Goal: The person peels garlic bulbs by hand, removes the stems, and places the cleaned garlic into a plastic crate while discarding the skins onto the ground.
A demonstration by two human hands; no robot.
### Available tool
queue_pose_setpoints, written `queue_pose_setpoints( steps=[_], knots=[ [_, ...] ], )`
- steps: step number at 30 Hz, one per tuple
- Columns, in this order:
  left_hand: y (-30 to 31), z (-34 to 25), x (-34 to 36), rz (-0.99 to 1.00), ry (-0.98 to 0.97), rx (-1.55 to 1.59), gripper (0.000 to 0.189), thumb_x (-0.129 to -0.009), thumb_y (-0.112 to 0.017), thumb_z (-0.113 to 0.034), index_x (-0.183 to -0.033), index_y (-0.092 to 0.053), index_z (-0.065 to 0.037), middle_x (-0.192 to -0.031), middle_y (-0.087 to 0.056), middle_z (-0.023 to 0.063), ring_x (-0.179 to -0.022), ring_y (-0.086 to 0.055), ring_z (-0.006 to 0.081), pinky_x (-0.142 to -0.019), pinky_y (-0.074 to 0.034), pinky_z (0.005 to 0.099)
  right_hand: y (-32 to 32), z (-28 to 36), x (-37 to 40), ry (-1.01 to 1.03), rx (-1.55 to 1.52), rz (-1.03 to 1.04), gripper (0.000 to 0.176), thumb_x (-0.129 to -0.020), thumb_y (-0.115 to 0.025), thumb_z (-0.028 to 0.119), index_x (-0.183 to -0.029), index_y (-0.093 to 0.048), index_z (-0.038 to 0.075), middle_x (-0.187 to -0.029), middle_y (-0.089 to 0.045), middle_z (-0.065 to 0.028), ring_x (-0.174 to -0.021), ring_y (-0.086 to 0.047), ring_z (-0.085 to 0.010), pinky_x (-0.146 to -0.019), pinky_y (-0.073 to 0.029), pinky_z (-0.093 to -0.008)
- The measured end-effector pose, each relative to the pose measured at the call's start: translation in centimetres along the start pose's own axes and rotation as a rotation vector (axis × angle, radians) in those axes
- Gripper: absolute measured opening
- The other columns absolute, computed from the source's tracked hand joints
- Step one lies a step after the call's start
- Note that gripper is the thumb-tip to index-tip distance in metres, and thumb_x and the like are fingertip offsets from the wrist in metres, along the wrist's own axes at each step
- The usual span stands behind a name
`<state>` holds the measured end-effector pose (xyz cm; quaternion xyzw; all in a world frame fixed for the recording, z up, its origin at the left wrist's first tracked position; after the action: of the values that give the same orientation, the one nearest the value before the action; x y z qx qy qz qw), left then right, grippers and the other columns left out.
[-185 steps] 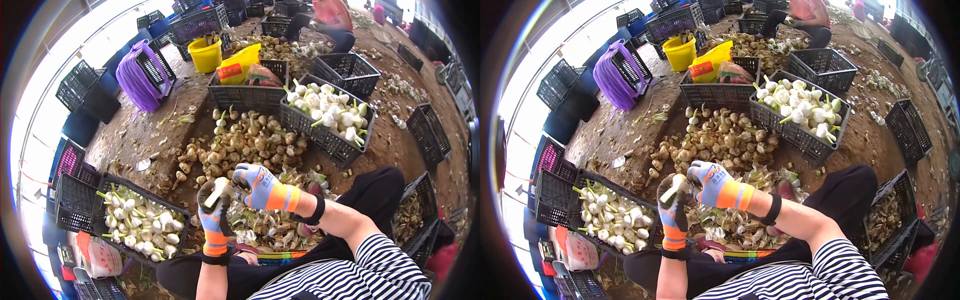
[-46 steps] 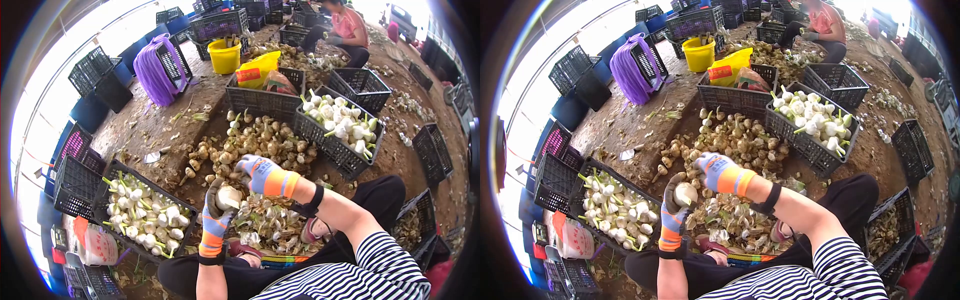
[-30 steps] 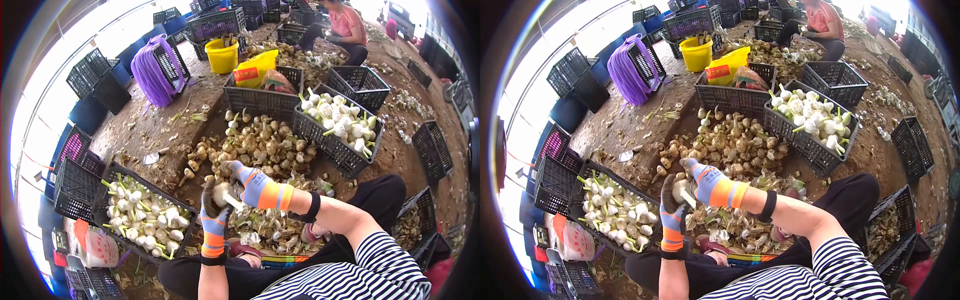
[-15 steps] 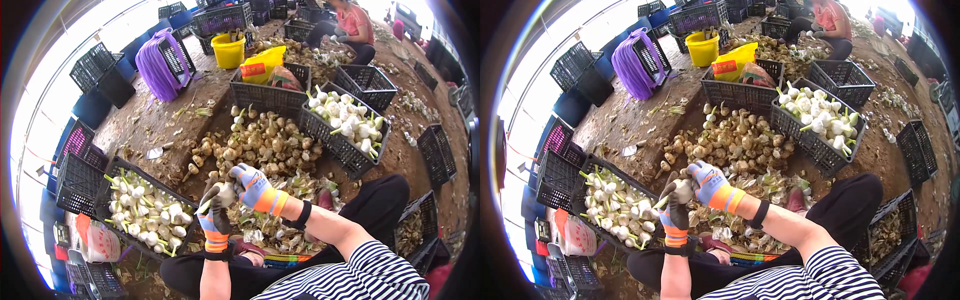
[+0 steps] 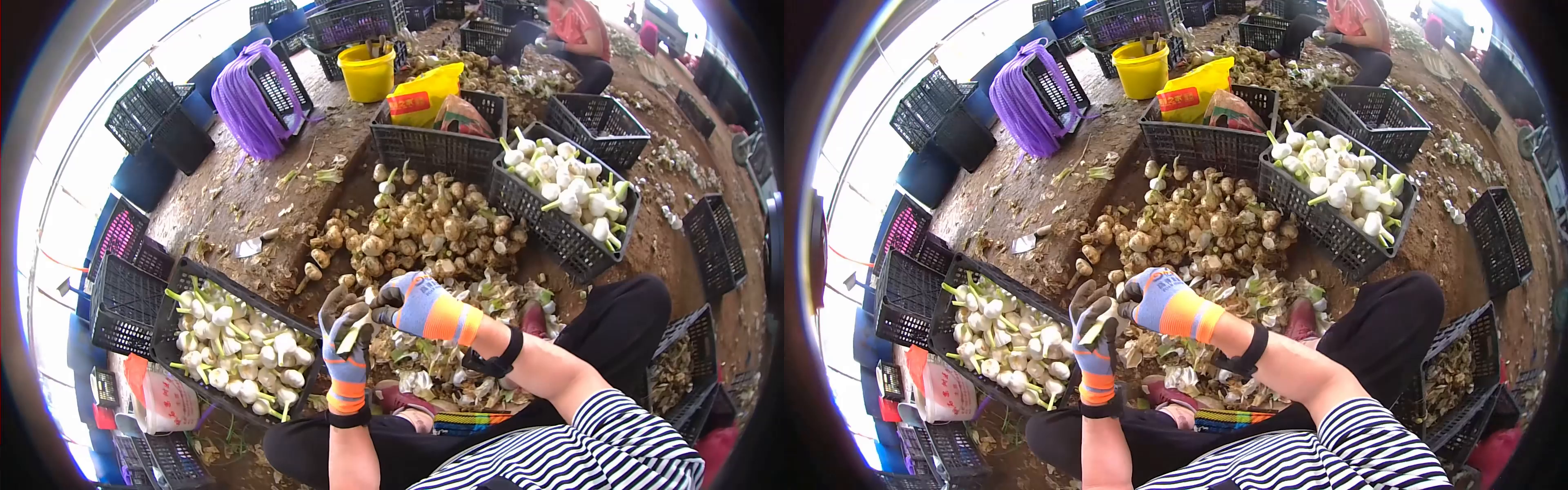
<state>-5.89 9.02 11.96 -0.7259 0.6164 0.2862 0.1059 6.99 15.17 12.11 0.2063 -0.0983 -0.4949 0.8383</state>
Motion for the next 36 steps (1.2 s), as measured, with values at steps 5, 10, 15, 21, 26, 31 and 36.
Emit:
queue_pose_setpoints(
  steps=[5, 10, 15, 21, 26, 31, 36],
  knots=[
    [-1.0, 0.5, 0.6, 0.089, -0.047, -0.112, 0.029, -0.079, -0.069, -0.009, -0.106, -0.059, -0.004, -0.126, -0.044, 0.0166, -0.108, -0.053, 0.0265, -0.091, -0.045, 0.0366, -2.1, -1.1, -1.0, -0.03, 0.394, 0.27, 0.02, -0.071, -0.063, 0.017, -0.084, -0.067, 0.002, -0.076, -0.065, -0.0174, -0.075, -0.065, -0.0315, -0.067, -0.05, -0.0372],
    [-0.4, 1.6, 0.9, -0.004, 0.094, 0.07, 0.036, -0.08, -0.07, -0.011, -0.109, -0.052, -0.002, -0.13, -0.041, 0.0145, -0.107, -0.054, 0.0241, -0.091, -0.047, 0.0337, -2.1, -0.7, -0.3, 0.071, 0.385, 0.155, 0.036, -0.065, -0.061, 0.013, -0.098, -0.06, -0.003, -0.097, -0.061, -0.0228, -0.093, -0.06, -0.038, -0.078, -0.049, -0.0387],
    [0.8, 3.5, 1.7, -0.117, 0.22, 0.27, 0.034, -0.079, -0.073, -0.023, -0.096, -0.054, 0.0, -0.122, -0.051, 0.0131, -0.108, -0.052, 0.0235, -0.094, -0.041, 0.0341, -0.8, -0.4, -0.2, 0.117, 0.12, -0.021, 0.034, -0.067, -0.065, 0.009, -0.098, -0.06, -0.004, -0.091, -0.061, -0.0204, -0.086, -0.061, -0.0342, -0.075, -0.049, -0.0371],
    [1.5, 4.4, 2.0, -0.168, 0.256, 0.279, 0.026, -0.084, -0.068, -0.017, -0.103, -0.059, -0.001, -0.134, -0.045, 0.0154, -0.114, -0.051, 0.0252, -0.095, -0.042, 0.0355, 0.3, -1.9, -0.3, 0.174, 0.071, -0.234, 0.02, -0.07, -0.065, 0.004, -0.089, -0.059, -0.002, -0.084, -0.057, -0.0156, -0.075, -0.058, -0.0298, -0.068, -0.047, -0.0344],
    [0.4, 4.5, 1.9, -0.169, 0.298, 0.549, 0.018, -0.083, -0.067, -0.012, -0.099, -0.063, -0.004, -0.137, -0.045, 0.0151, -0.117, -0.051, 0.0258, -0.097, -0.042, 0.0348, 0.3, -3.7, -0.4, 0.156, 0.084, -0.314, 0.017, -0.07, -0.064, 0.004, -0.086, -0.059, 0.0, -0.083, -0.056, -0.015, -0.075, -0.057, -0.0296, -0.066, -0.047, -0.0351],
    [0.1, 3.9, 2.1, -0.231, 0.377, 0.869, 0.018, -0.087, -0.062, -0.011, -0.103, -0.054, -0.005, -0.137, -0.044, 0.0156, -0.116, -0.051, 0.0263, -0.092, -0.048, 0.0367, 2.4, -9.1, -0.5, -0.049, 0.123, -0.574, 0.015, -0.075, -0.064, 0.017, -0.081, -0.061, 0.003, -0.084, -0.06, -0.0185, -0.082, -0.059, -0.0366, -0.073, -0.047, -0.0403],
    [0.2, 3.8, 1.5, -0.203, 0.336, 0.849, 0.018, -0.088, -0.06, -0.009, -0.105, -0.053, -0.007, -0.137, -0.045, 0.0137, -0.116, -0.051, 0.0216, -0.092, -0.047, 0.0334, 0.7, -14.5, 0.0, -0.299, -0.521, -0.192, 0.031, -0.077, -0.067, 0.013, -0.106, -0.062, 0.003, -0.093, -0.065, -0.0097, -0.073, -0.063, -0.0164, -0.064, -0.052, -0.0322]
  ],
)
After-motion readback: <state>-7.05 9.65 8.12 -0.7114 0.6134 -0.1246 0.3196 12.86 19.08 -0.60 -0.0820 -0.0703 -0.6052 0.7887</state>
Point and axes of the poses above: each hand's wrist, its own x-axis away from the middle knuckle, its own y-axis out of the back of the hand, z = x × y, the point moved 8 cm from there along -x, towards the middle knuckle
